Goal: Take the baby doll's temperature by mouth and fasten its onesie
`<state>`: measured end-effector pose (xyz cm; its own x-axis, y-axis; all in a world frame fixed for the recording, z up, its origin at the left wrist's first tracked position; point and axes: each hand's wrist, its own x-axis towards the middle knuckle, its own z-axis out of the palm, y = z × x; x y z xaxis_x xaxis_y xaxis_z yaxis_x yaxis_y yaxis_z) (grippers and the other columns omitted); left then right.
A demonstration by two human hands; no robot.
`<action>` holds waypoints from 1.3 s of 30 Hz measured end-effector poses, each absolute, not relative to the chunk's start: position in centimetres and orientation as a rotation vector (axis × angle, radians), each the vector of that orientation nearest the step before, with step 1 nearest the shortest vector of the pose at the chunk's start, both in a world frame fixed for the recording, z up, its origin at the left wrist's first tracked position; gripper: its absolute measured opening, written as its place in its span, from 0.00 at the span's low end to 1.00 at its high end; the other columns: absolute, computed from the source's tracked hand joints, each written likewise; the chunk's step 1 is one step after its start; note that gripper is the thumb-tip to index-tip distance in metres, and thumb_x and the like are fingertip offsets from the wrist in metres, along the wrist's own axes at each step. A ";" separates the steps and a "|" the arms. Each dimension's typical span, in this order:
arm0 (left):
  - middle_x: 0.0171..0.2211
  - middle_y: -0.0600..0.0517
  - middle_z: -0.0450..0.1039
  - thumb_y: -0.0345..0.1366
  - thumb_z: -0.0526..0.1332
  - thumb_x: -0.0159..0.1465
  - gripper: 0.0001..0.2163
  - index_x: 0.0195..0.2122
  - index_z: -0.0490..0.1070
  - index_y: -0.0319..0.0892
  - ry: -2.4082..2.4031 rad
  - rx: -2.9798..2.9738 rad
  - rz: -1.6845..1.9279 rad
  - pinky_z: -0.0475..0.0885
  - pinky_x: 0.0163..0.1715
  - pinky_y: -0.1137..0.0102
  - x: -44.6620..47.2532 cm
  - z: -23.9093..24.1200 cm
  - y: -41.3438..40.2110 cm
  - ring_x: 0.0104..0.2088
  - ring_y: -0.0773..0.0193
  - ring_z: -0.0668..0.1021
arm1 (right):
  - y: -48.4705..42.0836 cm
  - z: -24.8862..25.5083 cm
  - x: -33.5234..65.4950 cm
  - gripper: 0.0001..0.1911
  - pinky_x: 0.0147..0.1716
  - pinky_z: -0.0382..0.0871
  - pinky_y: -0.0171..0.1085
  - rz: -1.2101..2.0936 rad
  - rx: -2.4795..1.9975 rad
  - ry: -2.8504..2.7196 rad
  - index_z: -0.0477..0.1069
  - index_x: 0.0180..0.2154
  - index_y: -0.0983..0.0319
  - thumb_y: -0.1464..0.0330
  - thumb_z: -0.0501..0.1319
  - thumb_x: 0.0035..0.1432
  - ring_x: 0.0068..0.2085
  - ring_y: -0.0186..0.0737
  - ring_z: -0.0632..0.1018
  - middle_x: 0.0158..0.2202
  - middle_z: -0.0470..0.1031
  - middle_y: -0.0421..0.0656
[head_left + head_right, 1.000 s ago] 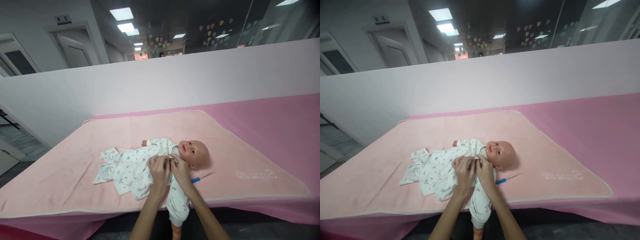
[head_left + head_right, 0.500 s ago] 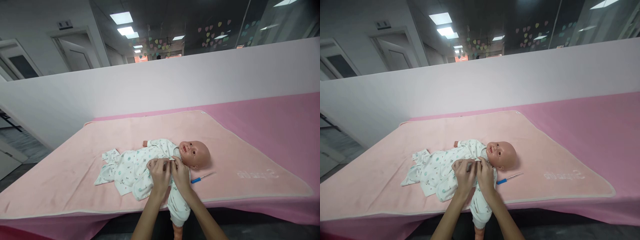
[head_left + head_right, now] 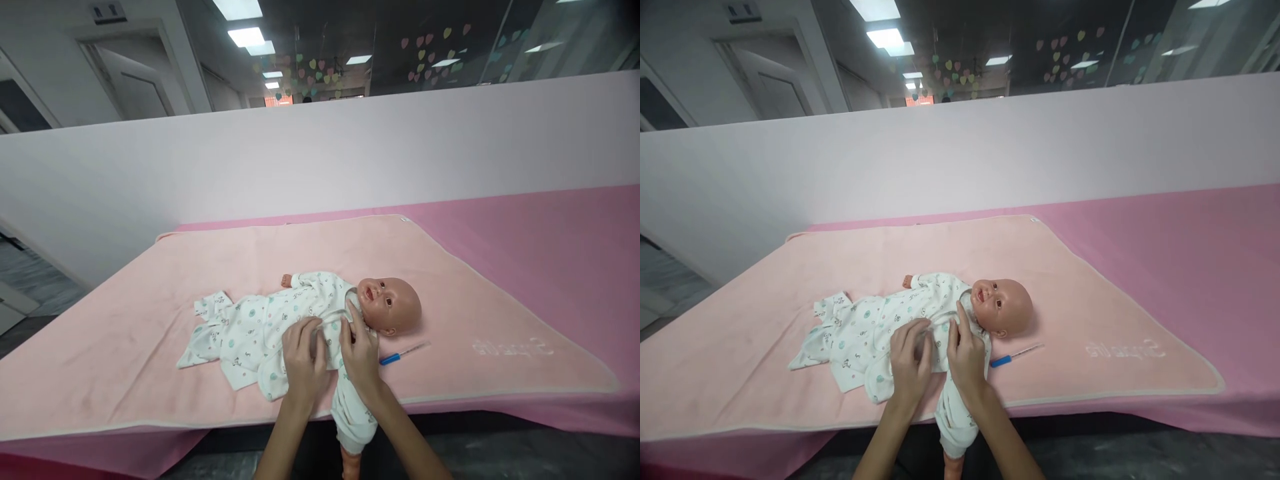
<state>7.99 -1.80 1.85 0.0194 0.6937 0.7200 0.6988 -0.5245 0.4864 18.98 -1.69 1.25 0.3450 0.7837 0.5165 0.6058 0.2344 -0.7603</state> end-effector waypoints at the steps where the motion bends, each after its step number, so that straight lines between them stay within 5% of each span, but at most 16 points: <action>1: 0.40 0.48 0.72 0.32 0.52 0.62 0.10 0.42 0.69 0.42 -1.562 -2.191 -1.563 0.63 0.43 0.62 7.7 1.8 -1.8 0.43 0.59 0.71 | -1.8 1.5 18.5 0.23 0.22 0.61 0.32 0.212 -1.443 -1.367 0.64 0.52 0.70 0.64 0.45 0.62 0.19 0.34 0.68 0.19 0.71 0.42; 9: 0.42 0.49 0.71 0.34 0.52 0.63 0.10 0.41 0.70 0.44 -1.733 -2.167 -1.438 0.60 0.44 0.61 7.2 1.7 -1.7 0.43 0.59 0.69 | -2.1 2.2 16.0 0.19 0.27 0.67 0.32 0.462 -1.339 -1.578 0.68 0.48 0.64 0.67 0.45 0.61 0.28 0.37 0.76 0.32 0.77 0.46; 19: 0.35 0.51 0.72 0.33 0.53 0.62 0.08 0.35 0.72 0.43 -1.710 -2.190 -1.616 0.64 0.43 0.62 7.1 1.9 -1.9 0.40 0.62 0.71 | -2.3 1.6 16.6 0.13 0.25 0.65 0.31 0.593 -1.287 -1.497 0.64 0.39 0.62 0.64 0.45 0.62 0.26 0.36 0.75 0.27 0.74 0.43; 27: 0.34 0.51 0.70 0.32 0.55 0.61 0.05 0.33 0.70 0.44 -1.588 -2.137 -1.756 0.65 0.41 0.64 7.1 1.8 -2.3 0.40 0.63 0.71 | -2.6 1.3 16.8 0.12 0.25 0.66 0.31 0.601 -1.231 -1.477 0.63 0.41 0.62 0.64 0.45 0.62 0.27 0.35 0.75 0.28 0.74 0.43; 39: 0.31 0.51 0.70 0.34 0.48 0.64 0.08 0.34 0.65 0.43 -1.752 -2.167 -1.615 0.63 0.39 0.64 7.1 1.3 -2.0 0.35 0.63 0.70 | -2.6 1.6 16.7 0.15 0.18 0.59 0.30 0.587 -1.231 -1.579 0.65 0.44 0.63 0.64 0.48 0.60 0.17 0.32 0.67 0.16 0.65 0.35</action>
